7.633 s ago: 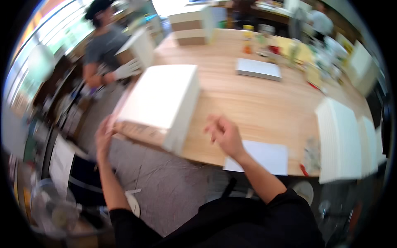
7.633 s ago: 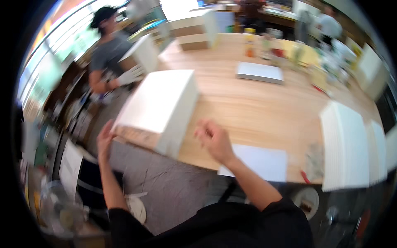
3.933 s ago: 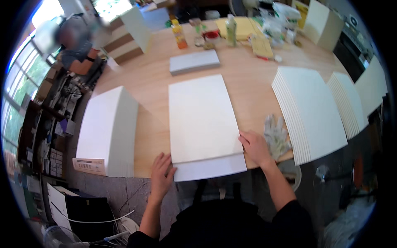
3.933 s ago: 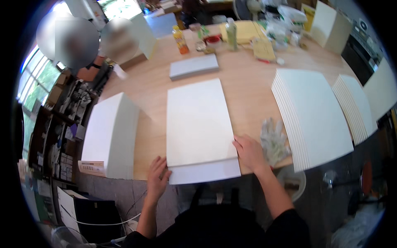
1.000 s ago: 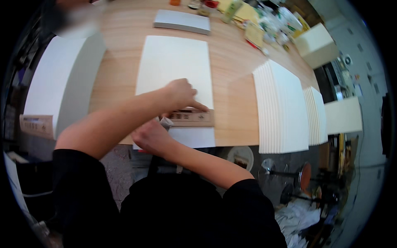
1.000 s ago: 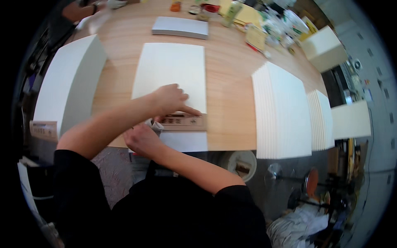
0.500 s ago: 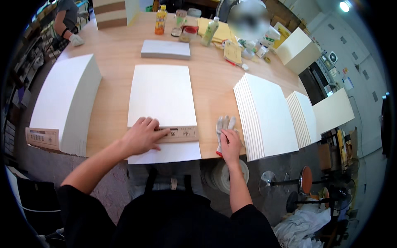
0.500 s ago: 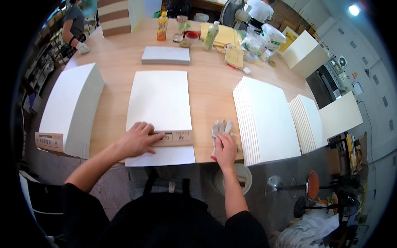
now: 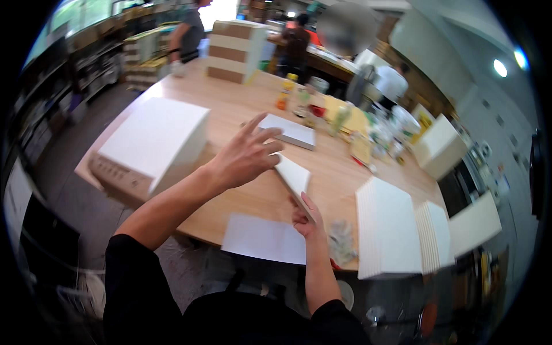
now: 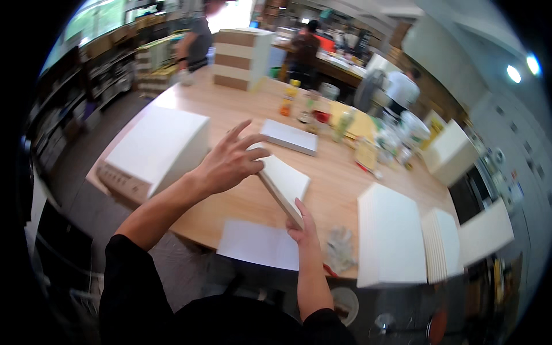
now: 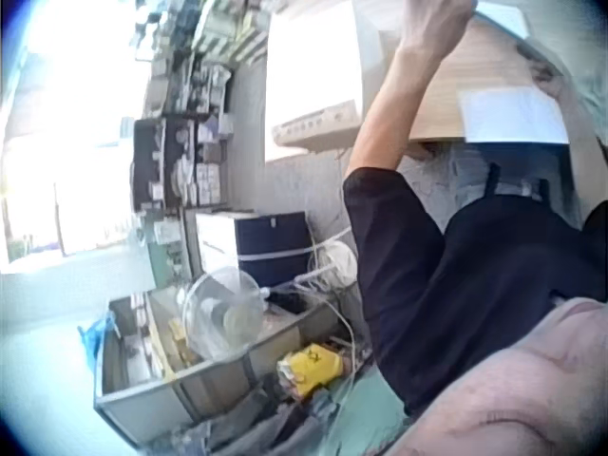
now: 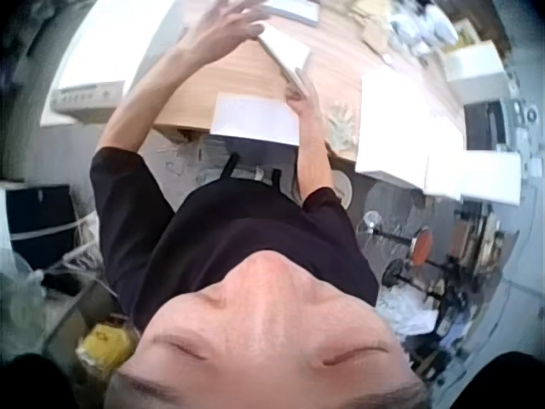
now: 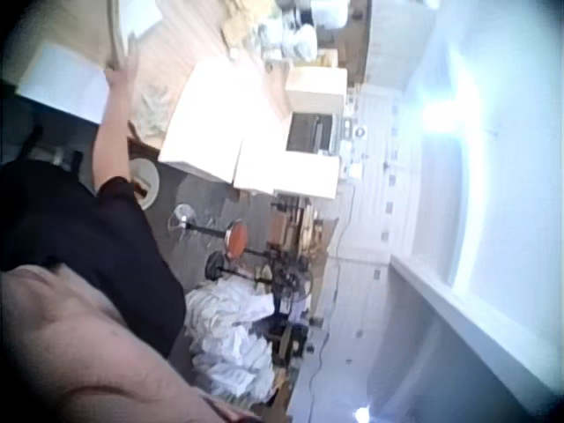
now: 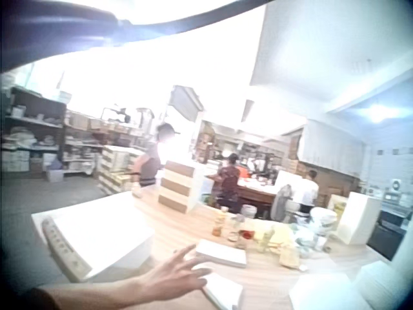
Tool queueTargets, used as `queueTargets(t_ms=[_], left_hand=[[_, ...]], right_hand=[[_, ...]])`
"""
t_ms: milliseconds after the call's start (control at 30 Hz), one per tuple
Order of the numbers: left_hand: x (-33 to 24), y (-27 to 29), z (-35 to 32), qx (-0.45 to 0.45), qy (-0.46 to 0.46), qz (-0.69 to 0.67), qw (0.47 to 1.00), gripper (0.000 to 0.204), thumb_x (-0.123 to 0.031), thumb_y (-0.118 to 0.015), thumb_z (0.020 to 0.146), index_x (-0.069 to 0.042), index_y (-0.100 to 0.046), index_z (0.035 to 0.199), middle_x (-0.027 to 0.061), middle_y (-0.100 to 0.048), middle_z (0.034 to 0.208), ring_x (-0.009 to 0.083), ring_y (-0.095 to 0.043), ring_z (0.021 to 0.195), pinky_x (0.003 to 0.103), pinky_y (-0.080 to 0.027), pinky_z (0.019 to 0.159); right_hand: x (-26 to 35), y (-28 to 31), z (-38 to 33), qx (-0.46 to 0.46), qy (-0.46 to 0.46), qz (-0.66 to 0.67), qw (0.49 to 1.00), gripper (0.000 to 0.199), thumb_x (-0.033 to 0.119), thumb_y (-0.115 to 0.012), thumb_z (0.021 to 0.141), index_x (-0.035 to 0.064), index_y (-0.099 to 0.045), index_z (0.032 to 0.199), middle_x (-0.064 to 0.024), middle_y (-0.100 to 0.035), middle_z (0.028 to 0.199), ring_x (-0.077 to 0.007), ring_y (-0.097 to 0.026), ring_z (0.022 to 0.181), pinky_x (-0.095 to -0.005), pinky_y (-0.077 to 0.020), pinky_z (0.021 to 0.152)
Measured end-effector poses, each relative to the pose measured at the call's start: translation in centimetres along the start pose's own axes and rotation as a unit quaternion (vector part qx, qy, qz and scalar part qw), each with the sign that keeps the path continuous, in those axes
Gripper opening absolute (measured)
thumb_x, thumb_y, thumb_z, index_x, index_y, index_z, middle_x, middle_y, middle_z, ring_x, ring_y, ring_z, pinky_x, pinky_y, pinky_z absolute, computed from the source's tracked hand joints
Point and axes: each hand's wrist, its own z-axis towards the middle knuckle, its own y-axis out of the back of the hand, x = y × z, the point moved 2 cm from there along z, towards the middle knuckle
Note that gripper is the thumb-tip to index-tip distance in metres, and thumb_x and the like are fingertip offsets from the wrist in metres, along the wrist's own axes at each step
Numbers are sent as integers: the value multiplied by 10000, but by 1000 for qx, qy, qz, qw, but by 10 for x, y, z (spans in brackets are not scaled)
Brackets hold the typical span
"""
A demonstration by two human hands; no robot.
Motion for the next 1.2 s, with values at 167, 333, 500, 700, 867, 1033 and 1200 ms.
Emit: queueTargets(t_ms=[167, 333, 500, 700, 867, 1033, 1200], left_hand=[[41, 78, -128, -123, 104, 45, 986, 166, -202, -750, 852, -254, -733, 1009, -36, -682, 1382, 198, -517, 1436, 565, -281, 1308], [88, 106, -294, -80, 294, 193, 933, 402, -212, -817, 828, -320, -750, 1209, -14, -655, 1459, 223, -535, 1431, 509, -348, 1274], [129, 107, -402, 41, 517, -37, 854, 521, -274, -845, 800, -283, -761, 1313, 69, -615, 1517, 292, -542, 1422, 430, -425, 1221], [143, 92, -425, -89, 603, -275, 744, 537, -66, -810, 822, -132, -735, 1350, 74, -686, 1431, 239, -633, 1309, 379, -477, 1150], [154, 80, -437, -136, 607, -360, 695, 516, -82, -857, 846, -87, -733, 1347, 17, -743, 1205, 151, -670, 1097, 305, -544, 1007], [162, 94, -423, -153, 553, -244, 782, 614, -464, -722, 996, -112, -617, 1488, 93, -689, 1360, 236, -676, 1176, 412, -545, 1060], [117, 69, -219, -327, 434, -213, 812, 319, -245, -597, 1092, -12, -686, 1291, 114, -727, 1255, 225, -694, 1132, 392, -542, 1026]], right_hand=[[-65, -155, 31, -8, 121, -31, 992, 290, 226, -585, 1091, 32, -578, 1307, -117, -751, 1172, -192, -774, 837, -263, -641, 632], [-104, -244, 105, 202, 102, -167, 960, 208, 210, -581, 1104, 67, -576, 1254, -3, -709, 963, -66, -609, 617, -207, -463, 475], [-167, -293, 141, 135, 130, -374, 909, 258, 221, -749, 1012, 30, -595, 1090, 35, -586, 732, -33, -422, 490, -225, -275, 418], [-170, -302, 138, 79, 162, -467, 865, 277, 285, -705, 1035, 30, -607, 996, 17, -585, 725, -48, -426, 483, -251, -306, 423], [-140, -275, 138, 143, 130, -421, 886, 338, 302, -625, 1073, -31, -652, 1125, -84, -739, 865, -77, -502, 519, -226, -383, 468], [-114, -175, 19, 77, 152, -448, 878, 331, 257, -591, 1089, -28, -677, 1234, -80, -759, 924, -72, -587, 631, -242, -483, 584], [-122, -79, -101, 93, 0, -429, 898, 264, 230, -652, 1068, 28, -725, 1221, -36, -765, 945, -59, -626, 694, -230, -510, 660]])
